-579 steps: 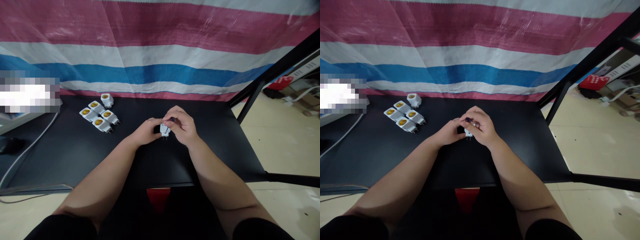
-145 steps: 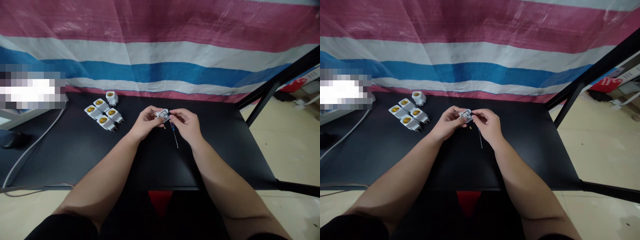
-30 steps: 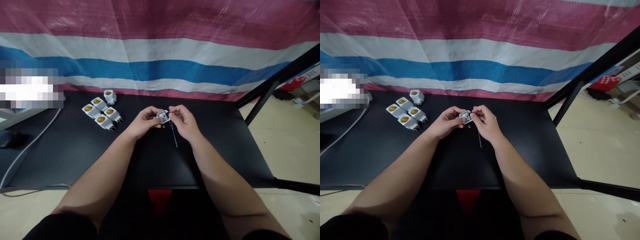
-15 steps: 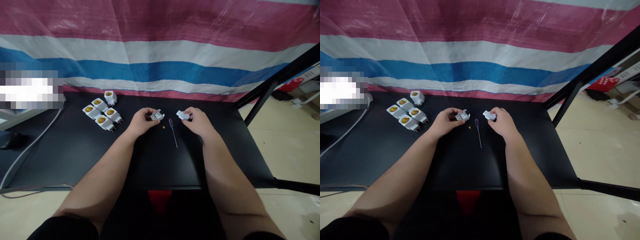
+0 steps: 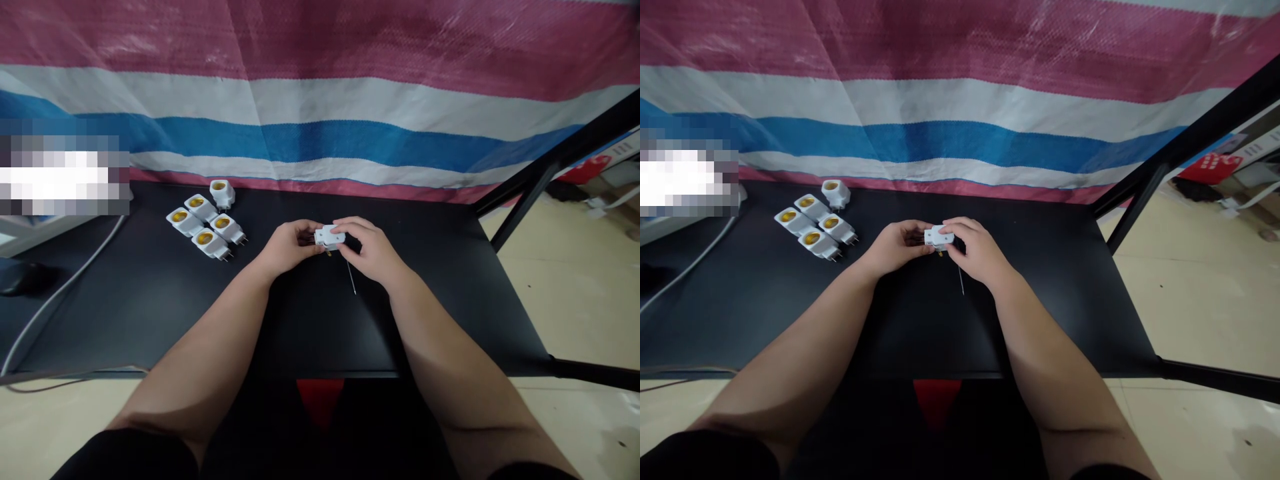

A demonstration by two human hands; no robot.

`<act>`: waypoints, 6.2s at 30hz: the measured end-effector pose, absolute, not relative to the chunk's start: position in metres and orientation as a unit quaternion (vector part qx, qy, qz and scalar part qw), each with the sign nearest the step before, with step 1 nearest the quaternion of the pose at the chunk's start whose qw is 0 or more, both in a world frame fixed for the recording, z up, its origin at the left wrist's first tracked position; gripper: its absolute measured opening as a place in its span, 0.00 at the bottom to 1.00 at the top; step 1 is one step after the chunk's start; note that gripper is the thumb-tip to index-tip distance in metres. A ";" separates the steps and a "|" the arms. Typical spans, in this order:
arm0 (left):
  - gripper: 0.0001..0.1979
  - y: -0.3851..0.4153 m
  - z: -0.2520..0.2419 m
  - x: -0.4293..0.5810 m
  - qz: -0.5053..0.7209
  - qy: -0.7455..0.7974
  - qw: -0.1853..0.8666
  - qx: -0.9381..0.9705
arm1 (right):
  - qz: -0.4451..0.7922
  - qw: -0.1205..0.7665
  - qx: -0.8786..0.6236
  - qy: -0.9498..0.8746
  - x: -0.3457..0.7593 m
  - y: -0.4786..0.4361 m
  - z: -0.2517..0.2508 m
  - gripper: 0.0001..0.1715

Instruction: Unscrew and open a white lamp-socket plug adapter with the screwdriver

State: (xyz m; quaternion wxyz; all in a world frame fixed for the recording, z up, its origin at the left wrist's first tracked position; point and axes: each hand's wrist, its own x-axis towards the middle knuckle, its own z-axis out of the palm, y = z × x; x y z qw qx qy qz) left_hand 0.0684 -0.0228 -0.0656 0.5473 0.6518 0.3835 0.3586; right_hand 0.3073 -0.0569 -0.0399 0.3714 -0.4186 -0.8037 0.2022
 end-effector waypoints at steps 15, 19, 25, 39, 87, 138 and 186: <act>0.25 -0.021 -0.065 0.067 0.371 0.376 0.556 0.642 | 0.187 0.360 -0.437 -0.803 0.307 -0.055 -0.046 0.17; 0.23 -0.020 -0.067 0.067 0.373 0.390 0.554 0.634 | 0.168 0.350 -0.453 -0.803 0.306 -0.054 -0.047 0.16; 0.22 -0.019 -0.068 0.067 0.378 0.377 0.572 0.623 | 0.189 0.343 -0.460 -0.797 0.299 -0.057 -0.045 0.09; 0.15 -0.016 -0.043 0.047 0.491 0.493 0.271 0.665 | 0.116 0.506 -0.538 -0.664 0.398 -0.017 -0.068 0.10; 0.19 -0.014 -0.043 0.034 0.296 0.632 0.101 0.709 | 0.130 0.161 -0.511 -0.834 0.303 -0.069 -0.021 0.11; 0.16 -0.012 -0.047 0.036 0.297 0.621 0.149 0.710 | 0.016 0.407 -0.677 -0.613 0.403 -0.022 -0.059 0.21; 0.17 -0.011 -0.050 0.035 0.291 0.620 0.152 0.713 | 0.152 0.238 -0.778 -0.562 0.396 -0.032 -0.042 0.14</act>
